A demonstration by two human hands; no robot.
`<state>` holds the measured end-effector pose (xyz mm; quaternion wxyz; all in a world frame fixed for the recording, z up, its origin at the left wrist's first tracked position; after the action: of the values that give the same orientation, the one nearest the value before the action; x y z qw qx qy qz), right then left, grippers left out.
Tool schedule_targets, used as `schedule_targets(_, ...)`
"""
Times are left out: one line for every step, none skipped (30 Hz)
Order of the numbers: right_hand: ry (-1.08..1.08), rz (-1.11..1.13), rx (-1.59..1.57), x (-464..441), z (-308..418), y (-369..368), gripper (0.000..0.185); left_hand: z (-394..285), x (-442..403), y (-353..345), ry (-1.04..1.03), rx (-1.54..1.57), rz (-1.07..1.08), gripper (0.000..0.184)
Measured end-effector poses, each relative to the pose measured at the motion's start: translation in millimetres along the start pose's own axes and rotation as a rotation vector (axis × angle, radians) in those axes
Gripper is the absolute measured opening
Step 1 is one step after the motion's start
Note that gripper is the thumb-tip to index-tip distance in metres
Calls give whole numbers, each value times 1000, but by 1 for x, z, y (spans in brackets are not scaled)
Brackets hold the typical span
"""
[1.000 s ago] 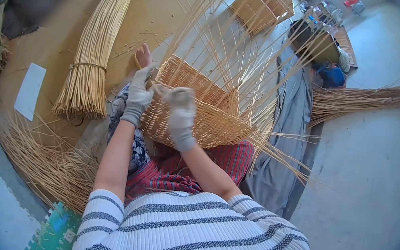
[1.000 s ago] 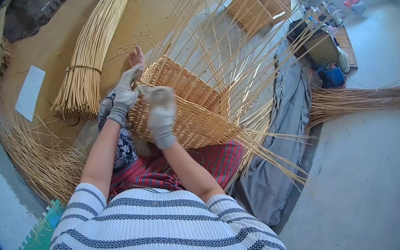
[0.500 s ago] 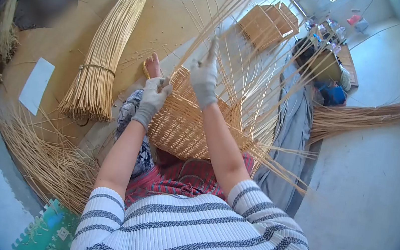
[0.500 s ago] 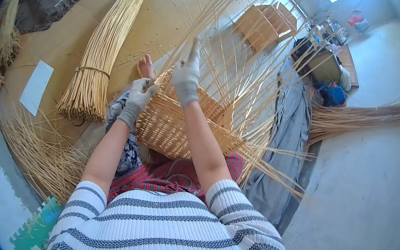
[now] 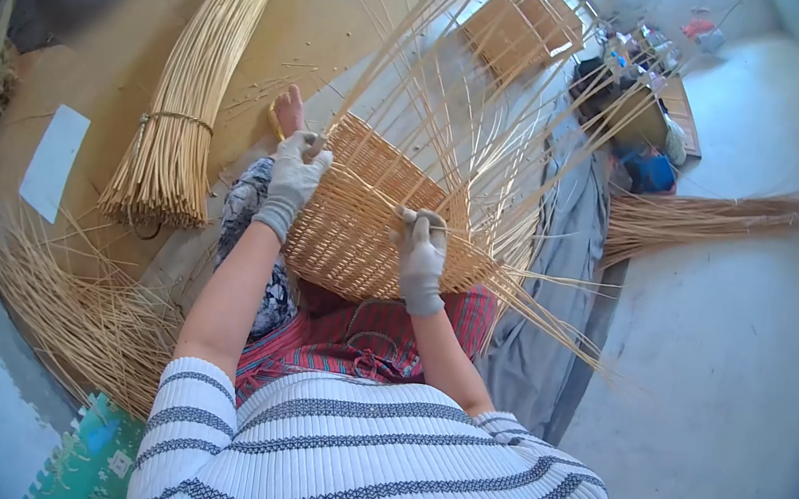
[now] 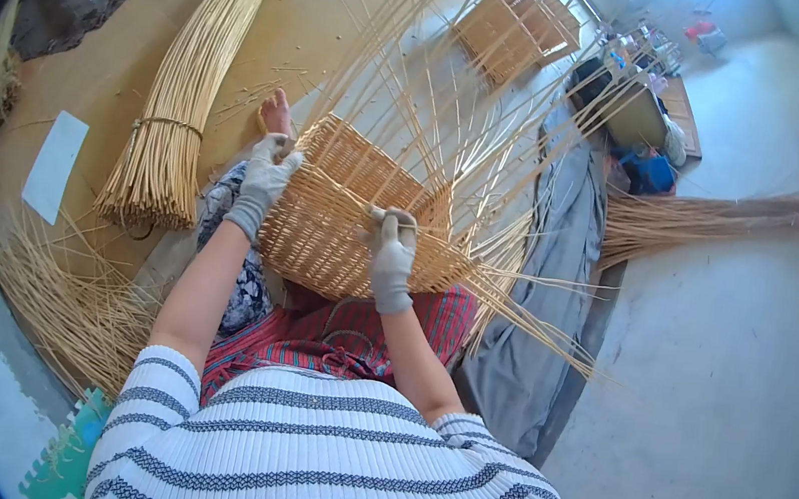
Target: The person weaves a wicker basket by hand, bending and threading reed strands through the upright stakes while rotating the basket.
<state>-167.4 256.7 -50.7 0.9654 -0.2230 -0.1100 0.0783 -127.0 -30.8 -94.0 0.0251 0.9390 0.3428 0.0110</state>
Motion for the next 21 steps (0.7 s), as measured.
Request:
schedule_targets(4, -8, -8, -5, 4, 12, 30, 5, 2, 2, 3, 152, -81, 34)
schedule_targets(15, 5, 55, -12, 11, 33, 26, -5, 11, 4, 1, 141, -65, 34)
schedule_targets(34, 15, 114, -15, 18, 48, 22, -53, 29, 21, -261, -194, -215, 35)
schedule_targets(56, 7, 100, -18, 26, 54, 22, -98, 49, 25, -537, -515, -375, 37)
schedule_targets(18, -54, 225, -17, 27, 64, 19, -113, 57, 15, -703, -641, -301, 45)
schedule_targets(-26, -115, 349, -14, 28, 68, 16, -122, 64, 10, -725, -636, -289, 45)
schedule_targets(-20, -178, 423, -12, 29, 68, 18, -124, 67, -22, -727, -608, 25, 53)
schedule_targets(-17, -182, 420, -13, 30, 54, 18, -120, 80, -52, -709, -574, 338, 61)
schedule_targets(129, -147, 352, -21, 43, 31, 22, -120, 91, -59, -710, -576, 344, 61)
schedule_targets(273, -108, 279, -33, 59, 5, 27, -105, 93, -71, -575, -742, 413, 70)
schedule_targets(551, 59, 489, -46, 85, -40, 44, -87, 92, -76, -436, -910, 483, 80)
schedule_targets(824, 220, 697, -51, 103, -86, 62, -84, 92, -78, -440, -924, 496, 80)
schedule_targets(957, 126, 1011, -60, 116, -117, 68, -82, 90, -78, -452, -969, 467, 82)
schedule_targets(1075, 27, 1333, -61, 122, -137, 75, -84, 90, -78, -465, -1010, 436, 85)
schedule_targets(1064, 12, 1327, -58, 120, -124, 75, -91, 92, -78, -491, -1055, 390, 82)
schedule_targets(939, 115, 902, -64, 124, -98, 71, -91, 91, -77, -498, -1063, 393, 82)
schedule_targets(801, 215, 483, -72, 126, -73, 68, -91, 89, -78, -530, -1048, 397, 82)
schedule_targets(721, 140, 427, -58, 124, -36, 64, -89, 92, -81, -562, -1031, 412, 81)
schedule_targets(643, 59, 369, -32, 115, 6, 61, -83, 94, -85, -574, -1033, 425, 81)
schedule_targets(502, -24, 361, -17, 83, 52, 52, -85, 96, -91, -657, -1027, 368, 79)
schedule_targets(365, -100, 352, -15, 58, 85, 44, -93, 95, -99, -740, -1014, 306, 77)
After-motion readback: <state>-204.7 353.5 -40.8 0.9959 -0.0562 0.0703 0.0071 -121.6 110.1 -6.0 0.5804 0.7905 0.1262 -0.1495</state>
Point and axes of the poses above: each hand's wrist, its own x-axis away from the middle knuckle, its own y-axis out of the back of the hand, z = x × y, the point moved 9 cm from there along -x, towards the middle knuckle, and after that the axes turned 1 degree about z, right-handed, at the moved point
